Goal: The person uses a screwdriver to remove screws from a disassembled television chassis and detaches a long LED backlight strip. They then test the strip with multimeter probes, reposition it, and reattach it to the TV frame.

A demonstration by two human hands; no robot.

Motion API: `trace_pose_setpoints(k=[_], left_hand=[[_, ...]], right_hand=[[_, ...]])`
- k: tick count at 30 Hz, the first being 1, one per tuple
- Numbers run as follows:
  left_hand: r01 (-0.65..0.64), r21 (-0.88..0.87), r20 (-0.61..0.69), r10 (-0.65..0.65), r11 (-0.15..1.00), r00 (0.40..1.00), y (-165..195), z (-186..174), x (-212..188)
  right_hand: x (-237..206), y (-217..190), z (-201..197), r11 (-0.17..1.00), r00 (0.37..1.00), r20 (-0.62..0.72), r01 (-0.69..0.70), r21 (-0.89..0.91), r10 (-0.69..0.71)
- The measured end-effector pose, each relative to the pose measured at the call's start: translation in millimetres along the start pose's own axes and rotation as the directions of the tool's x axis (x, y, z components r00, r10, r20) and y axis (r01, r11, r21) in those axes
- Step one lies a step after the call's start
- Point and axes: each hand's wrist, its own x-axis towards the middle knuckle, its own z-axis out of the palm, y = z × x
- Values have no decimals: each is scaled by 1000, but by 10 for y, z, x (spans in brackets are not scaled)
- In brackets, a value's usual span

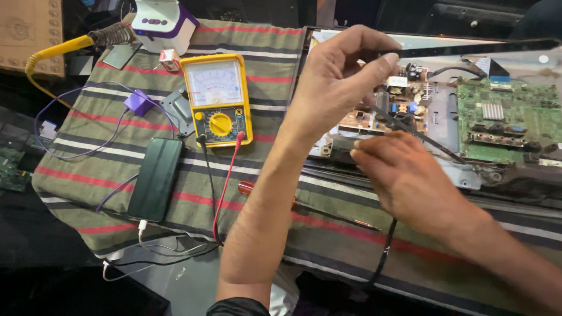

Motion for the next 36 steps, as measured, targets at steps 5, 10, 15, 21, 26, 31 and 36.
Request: trace_pose_setpoints(k=[5, 10, 15, 21, 26, 31, 36], left_hand=[[-50, 25, 30, 49, 998, 998, 16, -35, 13], [-52, 25, 38, 51, 998, 998, 0, -11, -4], [-17, 6, 40, 17, 1000, 999, -6, -10, 6], [-40, 32, 43, 39, 999, 998, 15, 22, 10], [69, 125, 36, -74, 990, 997, 63, 155, 41], [154, 3, 23, -154, 988, 988, 80, 248, 40], [26, 83, 68, -32, 996, 997, -59, 436, 4]], right_hand=[[92, -80, 156, 999, 992, 124, -36, -37, 40], [83, -72, 210, 999, 995, 98, 11, -46, -6], [48, -63, 289, 981, 987, 135, 113, -160, -92], [12, -89, 322, 965, 987, 119, 130, -228, -105], [-5, 68, 231, 968, 987, -90, -109, 226, 132], [-107, 419, -71, 482, 740, -122, -295, 825, 661], [-149, 662, -254, 183, 695, -215, 121, 976, 687]])
